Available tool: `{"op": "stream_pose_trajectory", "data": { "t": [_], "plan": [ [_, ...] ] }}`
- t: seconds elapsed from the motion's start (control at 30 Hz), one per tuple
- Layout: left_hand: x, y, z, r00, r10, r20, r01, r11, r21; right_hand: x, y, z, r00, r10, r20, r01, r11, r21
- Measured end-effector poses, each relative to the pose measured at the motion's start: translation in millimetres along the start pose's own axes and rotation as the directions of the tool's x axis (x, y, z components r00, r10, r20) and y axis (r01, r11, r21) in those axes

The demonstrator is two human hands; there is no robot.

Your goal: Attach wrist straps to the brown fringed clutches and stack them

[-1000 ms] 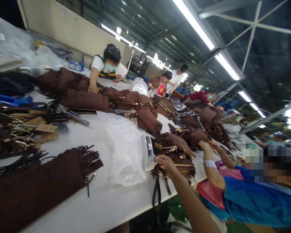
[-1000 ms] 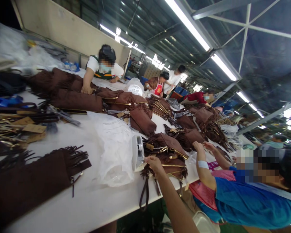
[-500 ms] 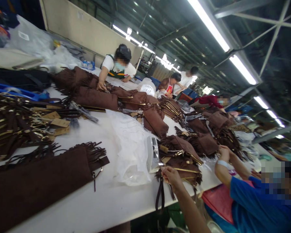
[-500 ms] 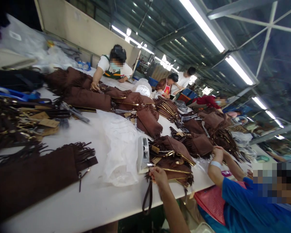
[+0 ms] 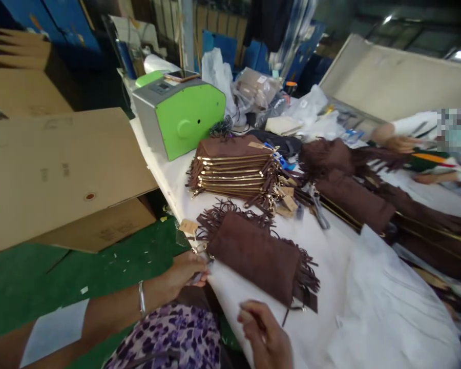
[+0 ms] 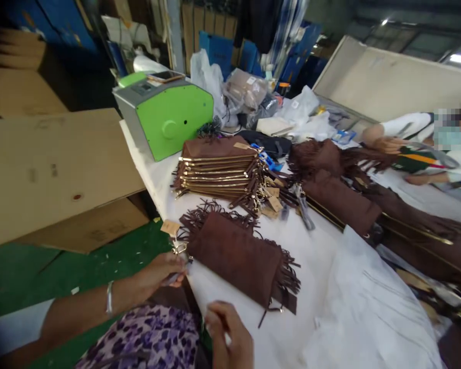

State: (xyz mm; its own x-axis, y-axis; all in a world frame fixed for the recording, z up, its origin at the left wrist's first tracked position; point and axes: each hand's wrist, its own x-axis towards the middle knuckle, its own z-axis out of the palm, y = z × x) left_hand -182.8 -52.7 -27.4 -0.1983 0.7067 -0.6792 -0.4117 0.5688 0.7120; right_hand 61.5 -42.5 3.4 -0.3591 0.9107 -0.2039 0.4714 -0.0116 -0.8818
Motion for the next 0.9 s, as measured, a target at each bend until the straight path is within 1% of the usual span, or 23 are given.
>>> {"op": "stream_pose_trajectory", "data": {
  "t": [0.03,0.07,0.1,0.17,0.23,0.33,0.43,0.57,0.7,0.8,0.9],
  "plan": [
    [0.7,-1.2,1.4,1.0,0.018,0.013,-0.018,1.0,0.01,15.0,-10.7,17.3,0.993,-0.062,0.098,0.058,0.997,0.05],
    [1.4,-2.5,1.9,0.999,0.034,0.016,-0.035,0.999,0.017,30.9,-19.6,33.7,0.979,-0.106,0.171,0.093,0.992,0.086],
    [2.2,-4.0,1.4,0.999,0.048,0.014,-0.048,0.999,0.022,46.3,-26.2,48.6,0.967,-0.135,0.218,0.111,0.987,0.117],
    [4.6,-7.7,-1.8,0.998,0.061,0.004,-0.061,0.998,0.024,70.9,-32.6,71.4,0.952,-0.144,0.271,0.106,0.983,0.15],
    [7.7,-12.0,-6.0,0.998,0.06,0.008,-0.06,0.998,0.02,83.8,-32.4,83.6,0.946,-0.12,0.302,0.076,0.985,0.153],
    [12.3,-17.5,-10.5,0.997,0.068,0.023,-0.068,0.998,0.007,85.9,-28.4,87.6,0.943,-0.086,0.32,0.058,0.994,0.096],
    [13.7,-19.2,-12.1,0.997,0.07,0.035,-0.069,0.998,-0.007,81.2,-25.8,87.5,0.953,-0.073,0.295,0.071,0.997,0.017],
    [10.2,-15.4,-12.0,1.0,0.01,0.024,-0.009,0.999,-0.041,79.0,-24.3,90.1,0.963,-0.05,0.263,0.082,0.991,-0.11],
    [5.9,-12.4,-11.5,0.998,-0.053,0.019,0.054,0.996,-0.064,79.6,-25.9,89.8,0.966,-0.024,0.256,0.091,0.963,-0.253],
    [5.1,-14.0,-11.3,0.999,-0.035,0.02,0.036,0.998,-0.057,79.5,-27.1,87.5,0.961,0.01,0.276,0.076,0.952,-0.298],
    [6.8,-17.7,-10.9,1.0,-0.023,0.009,0.023,0.999,-0.031,80.4,-25.5,85.9,0.968,0.036,0.248,0.054,0.937,-0.345]
  ]
}}
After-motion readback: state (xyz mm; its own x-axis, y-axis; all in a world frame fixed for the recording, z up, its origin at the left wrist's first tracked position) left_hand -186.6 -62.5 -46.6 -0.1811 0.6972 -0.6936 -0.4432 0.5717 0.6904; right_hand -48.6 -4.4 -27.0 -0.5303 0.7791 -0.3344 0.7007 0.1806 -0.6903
